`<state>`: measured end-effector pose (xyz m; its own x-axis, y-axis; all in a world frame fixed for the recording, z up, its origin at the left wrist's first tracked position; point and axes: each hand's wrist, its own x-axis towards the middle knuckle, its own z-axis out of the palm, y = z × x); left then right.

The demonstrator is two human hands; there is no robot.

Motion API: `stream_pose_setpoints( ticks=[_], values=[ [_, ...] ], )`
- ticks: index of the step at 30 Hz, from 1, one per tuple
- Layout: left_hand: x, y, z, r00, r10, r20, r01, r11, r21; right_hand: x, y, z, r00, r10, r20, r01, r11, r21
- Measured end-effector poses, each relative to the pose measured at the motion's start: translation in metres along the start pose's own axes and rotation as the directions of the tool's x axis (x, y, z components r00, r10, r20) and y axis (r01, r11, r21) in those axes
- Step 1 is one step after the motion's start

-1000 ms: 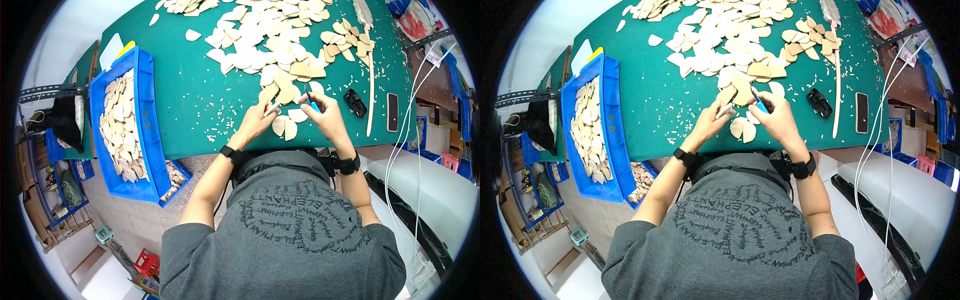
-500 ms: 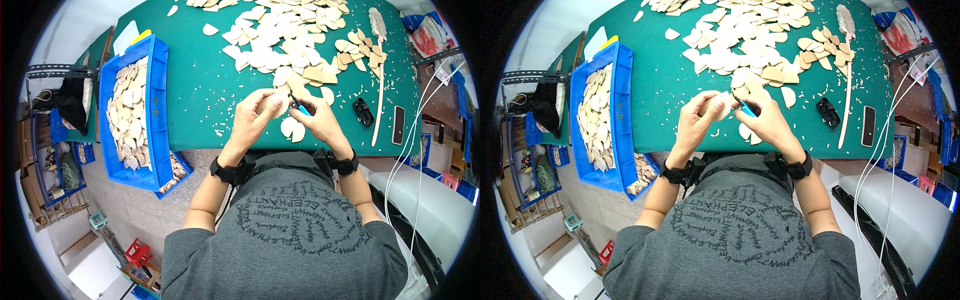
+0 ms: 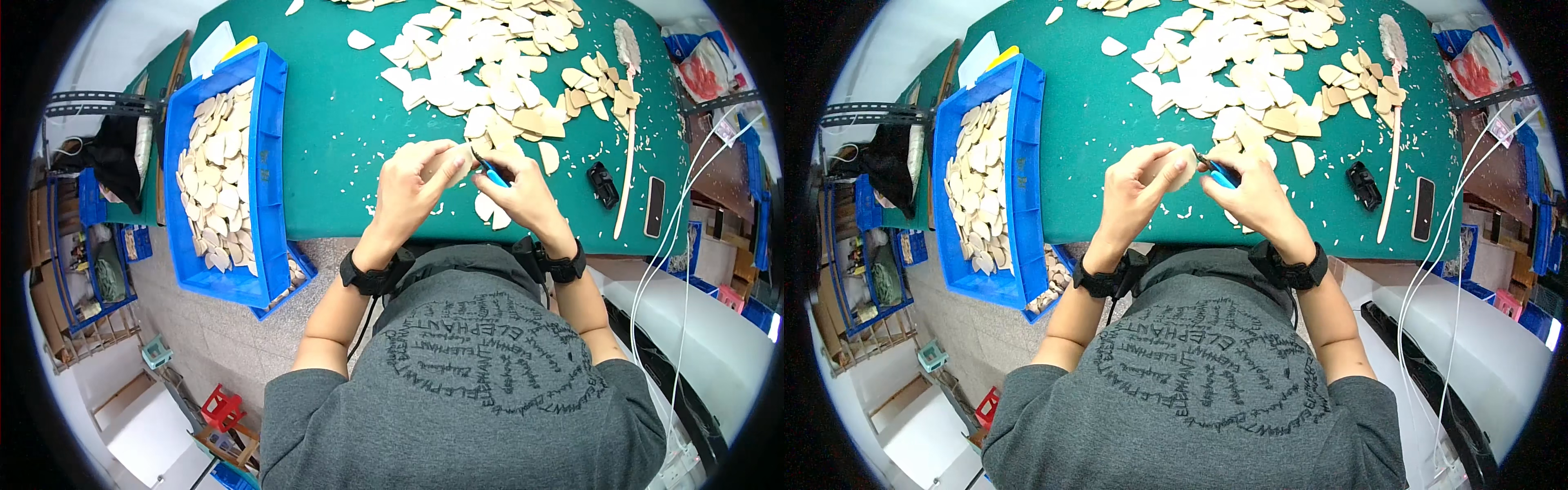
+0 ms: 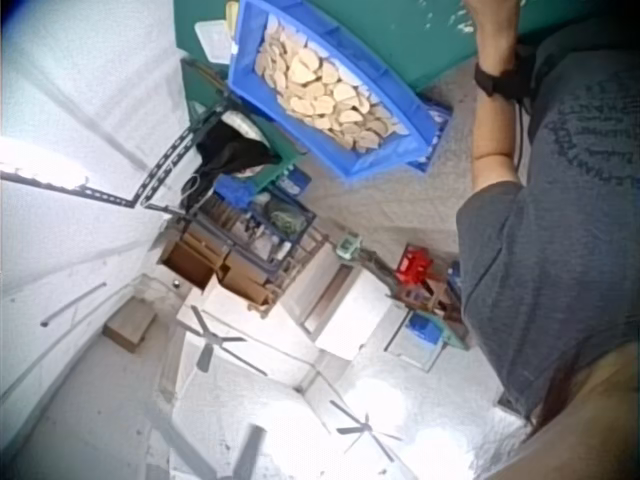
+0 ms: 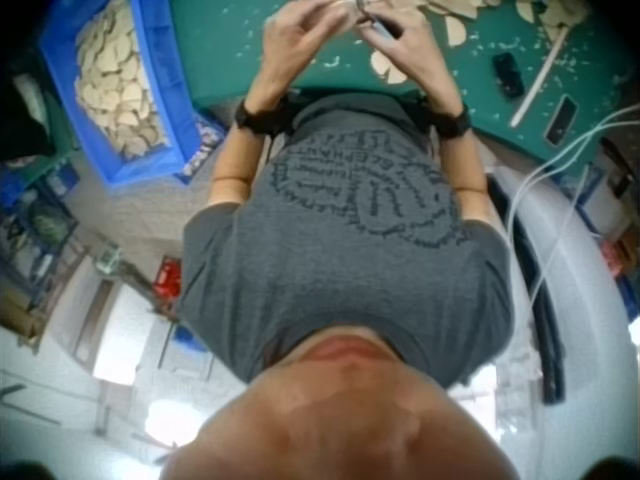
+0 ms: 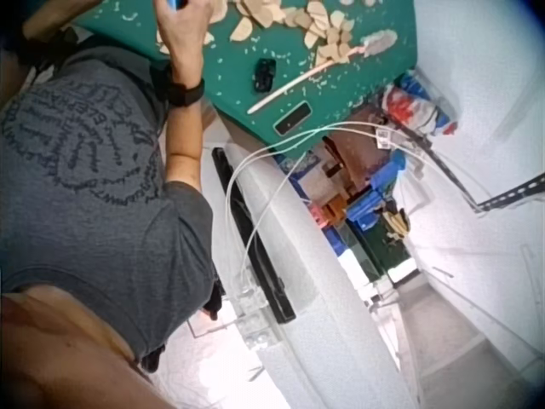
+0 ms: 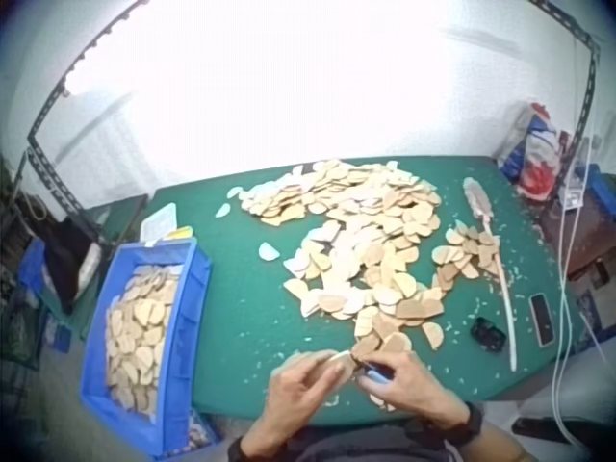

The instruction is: The person uses a small knife to trim and shape light-colored wooden pieces on a green work surface. They pick up individual pieces, shave off edges, and place the finished items into a blue plastic bin. The process is repetitive, focusing on refining the shape of each wooden component.

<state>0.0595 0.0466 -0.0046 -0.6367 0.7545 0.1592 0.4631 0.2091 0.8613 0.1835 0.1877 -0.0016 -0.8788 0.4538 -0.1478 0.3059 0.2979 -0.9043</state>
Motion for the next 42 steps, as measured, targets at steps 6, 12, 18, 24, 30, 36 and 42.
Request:
stream_pose_setpoints(
  ticks=[6,12,18,24,30,36,42],
  values=[
    [0.000,-0.004,-0.010,1.000,0.016,-0.005,-0.016,1.000,0.018,0.005,-0.004,0.014,0.996,-0.074,-0.052,0.073,0.997,-0.025],
    [-0.003,-0.016,-0.025,0.999,-0.013,0.029,0.013,1.000,-0.020,0.008,-0.004,0.027,1.000,0.014,0.013,-0.014,1.000,-0.001],
    [-0.011,-0.040,-0.053,0.990,-0.099,-0.099,0.092,0.993,-0.072,0.011,0.013,0.045,0.997,0.009,-0.083,0.003,0.990,0.138],
    [-0.011,-0.091,-0.179,0.619,-0.046,-0.784,0.199,0.975,0.099,0.003,0.024,0.014,0.981,0.134,-0.139,-0.105,0.975,0.197],
    [0.029,-0.096,-0.105,0.780,-0.037,-0.625,0.205,0.958,0.199,-0.006,0.049,-0.020,0.943,0.172,-0.283,-0.100,0.962,0.254],
    [0.054,-0.082,0.109,0.966,-0.223,0.129,0.154,0.902,0.404,-0.024,0.048,-0.052,0.934,0.197,-0.297,-0.106,0.950,0.295],
    [0.063,-0.096,0.170,0.969,-0.244,0.030,0.230,0.942,0.246,-0.040,0.062,-0.075,0.934,0.236,-0.269,-0.187,0.963,0.195]
  ],
)
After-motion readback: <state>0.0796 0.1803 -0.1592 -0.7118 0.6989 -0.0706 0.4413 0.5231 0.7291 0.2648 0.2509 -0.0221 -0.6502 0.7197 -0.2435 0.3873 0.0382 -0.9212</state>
